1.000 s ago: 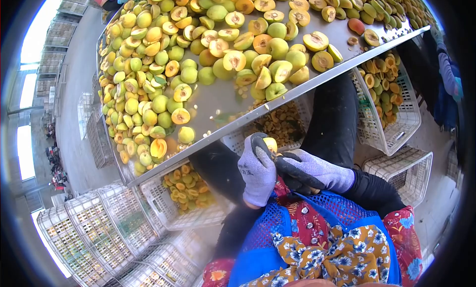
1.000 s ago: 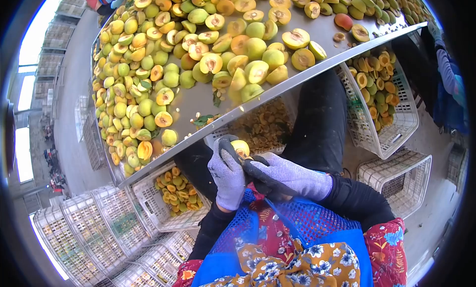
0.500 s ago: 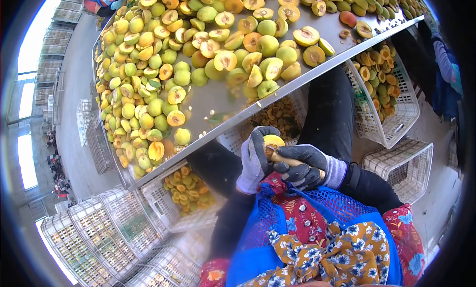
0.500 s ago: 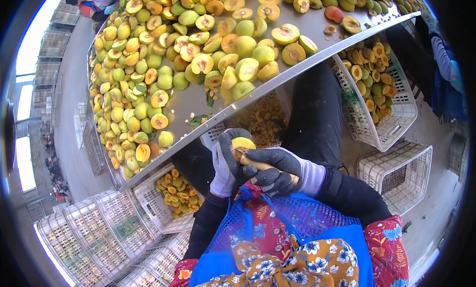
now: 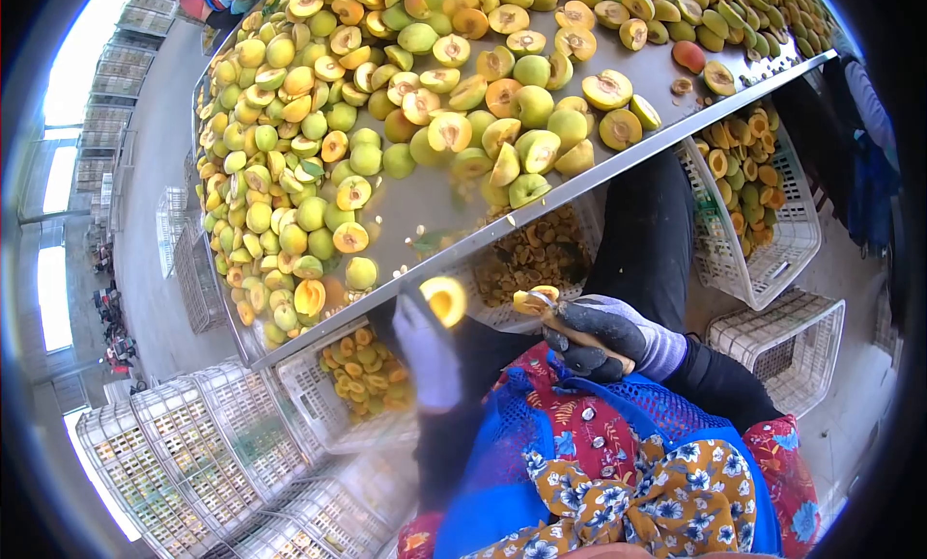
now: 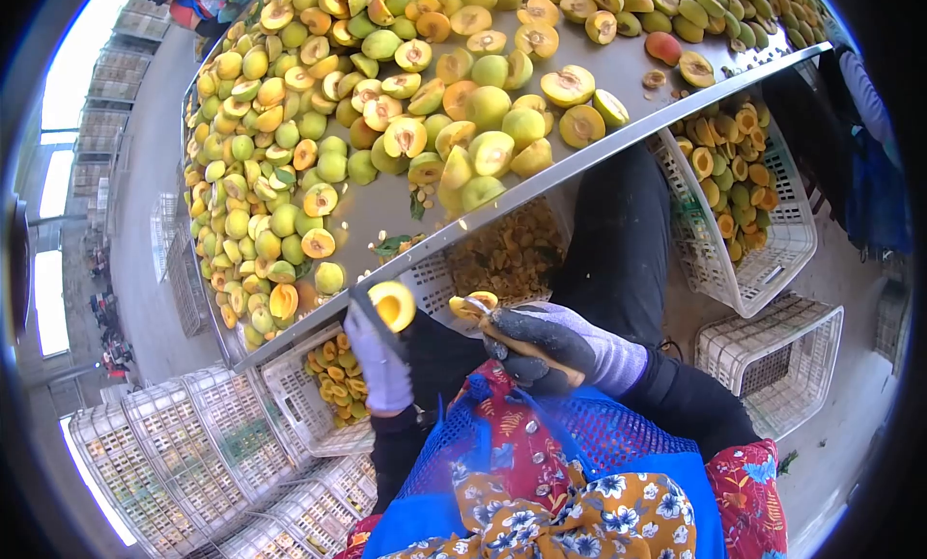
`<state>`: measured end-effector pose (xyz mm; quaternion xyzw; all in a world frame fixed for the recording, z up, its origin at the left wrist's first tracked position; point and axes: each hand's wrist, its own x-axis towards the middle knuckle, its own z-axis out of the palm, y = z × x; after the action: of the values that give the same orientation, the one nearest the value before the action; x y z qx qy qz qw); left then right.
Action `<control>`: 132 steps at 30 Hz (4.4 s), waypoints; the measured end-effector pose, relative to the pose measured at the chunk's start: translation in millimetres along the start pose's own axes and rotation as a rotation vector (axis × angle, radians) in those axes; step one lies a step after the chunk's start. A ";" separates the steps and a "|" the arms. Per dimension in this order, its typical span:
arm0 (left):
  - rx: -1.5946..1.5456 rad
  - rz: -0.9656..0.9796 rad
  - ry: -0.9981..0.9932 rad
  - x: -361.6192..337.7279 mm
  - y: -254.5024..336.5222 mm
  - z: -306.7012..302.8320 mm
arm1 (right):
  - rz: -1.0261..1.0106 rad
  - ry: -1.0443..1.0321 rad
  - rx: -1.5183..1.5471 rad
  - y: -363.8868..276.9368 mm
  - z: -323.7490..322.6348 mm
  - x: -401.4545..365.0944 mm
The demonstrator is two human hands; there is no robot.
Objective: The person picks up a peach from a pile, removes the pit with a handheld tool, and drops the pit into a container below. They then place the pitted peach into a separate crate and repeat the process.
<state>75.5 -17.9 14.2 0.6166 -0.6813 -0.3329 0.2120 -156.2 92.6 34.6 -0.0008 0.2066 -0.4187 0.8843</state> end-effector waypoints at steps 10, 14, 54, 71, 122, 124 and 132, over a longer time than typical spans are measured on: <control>0.582 0.567 0.014 71.5 65.3 -17.4 | 0.133 -0.063 0.125 9.3 -64.9 21.7; 0.708 1.209 -0.140 122.1 89.5 51.2 | -0.038 0.182 -0.290 2.1 -32.9 6.1; -0.974 -0.069 -0.360 -0.8 22.0 50.8 | -0.447 0.522 -1.749 0.2 14.5 30.0; -0.562 -0.001 -0.152 -11.3 24.3 55.1 | -0.312 0.400 -1.793 4.6 6.6 27.8; 0.019 0.381 -0.152 -25.2 18.9 66.4 | 0.127 0.147 -0.050 19.8 -13.6 13.0; -0.054 0.198 -0.223 -25.6 25.9 66.1 | 0.040 0.247 -0.141 24.1 -10.0 14.9; -0.857 -0.032 -0.607 -17.3 10.0 68.6 | 0.406 -0.230 0.755 25.8 -37.9 16.5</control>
<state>23.1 12.5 -23.8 0.3606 -0.5055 -0.7484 0.2331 -141.6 103.6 -10.7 0.3164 -0.0646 -0.2797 0.9041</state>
